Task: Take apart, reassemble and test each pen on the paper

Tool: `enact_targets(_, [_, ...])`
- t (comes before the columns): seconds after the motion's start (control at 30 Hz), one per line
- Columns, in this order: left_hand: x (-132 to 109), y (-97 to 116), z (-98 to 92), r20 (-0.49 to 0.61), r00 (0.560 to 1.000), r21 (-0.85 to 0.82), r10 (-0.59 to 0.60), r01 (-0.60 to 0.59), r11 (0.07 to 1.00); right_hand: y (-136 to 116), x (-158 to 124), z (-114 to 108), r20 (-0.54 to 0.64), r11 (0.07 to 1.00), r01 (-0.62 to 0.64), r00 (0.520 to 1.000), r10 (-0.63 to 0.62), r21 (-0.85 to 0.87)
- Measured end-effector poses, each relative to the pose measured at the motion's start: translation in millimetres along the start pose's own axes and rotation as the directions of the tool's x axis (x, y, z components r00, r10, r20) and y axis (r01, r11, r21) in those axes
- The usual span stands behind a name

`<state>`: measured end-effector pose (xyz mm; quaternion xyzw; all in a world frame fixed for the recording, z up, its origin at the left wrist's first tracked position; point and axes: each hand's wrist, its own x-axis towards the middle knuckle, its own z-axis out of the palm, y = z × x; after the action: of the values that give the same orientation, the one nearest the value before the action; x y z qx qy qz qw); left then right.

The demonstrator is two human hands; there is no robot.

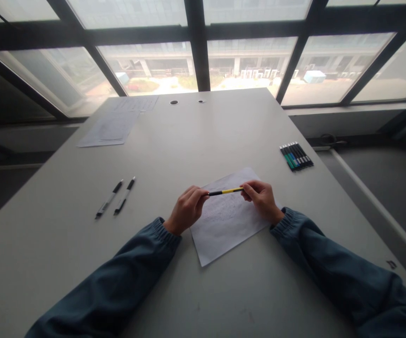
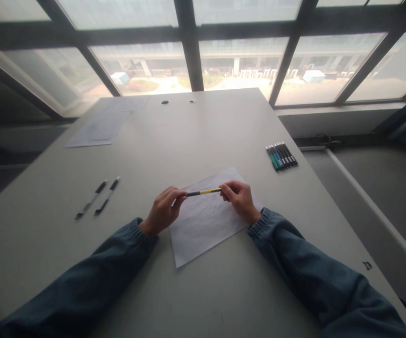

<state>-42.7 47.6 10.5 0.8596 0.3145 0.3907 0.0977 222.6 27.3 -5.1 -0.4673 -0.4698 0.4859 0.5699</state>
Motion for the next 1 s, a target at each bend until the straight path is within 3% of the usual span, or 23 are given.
enact_targets(0.1, [0.7, 0.0, 0.1, 0.045, 0.999, 0.014, -0.015, 0.014, 1.000, -1.1, -0.3, 0.1, 0.015, 1.000, 0.026, 1.000, -0.026, -0.016])
enact_targets(0.23, [-0.4, -1.5, 2.5, 0.028, 0.999, -0.022, -0.023, 0.024, 0.999, -2.5, -0.1, 0.3, 0.045, 0.995, 0.096, 0.994, -0.095, -0.021])
enact_targets(0.47, [-1.9, -3.0, 3.5, 0.042, 0.996, -0.132, -0.078, 0.083, 0.988, -1.1, 0.4, 0.1, 0.019, 0.995, 0.091, 0.996, -0.091, -0.041])
enact_targets(0.7, [-1.6, -3.4, 7.8, -0.120, 0.989, -0.058, -0.083, 0.076, 0.995, -3.9, -0.7, 0.8, -0.039, 0.992, 0.112, 0.993, -0.115, -0.064])
enact_targets(1.0, [-0.8, -2.5, 7.3, -0.113, 0.991, -0.054, -0.067, 0.061, 0.997, -4.5, -1.2, 0.4, -0.030, 0.991, 0.106, 0.994, -0.109, -0.083])
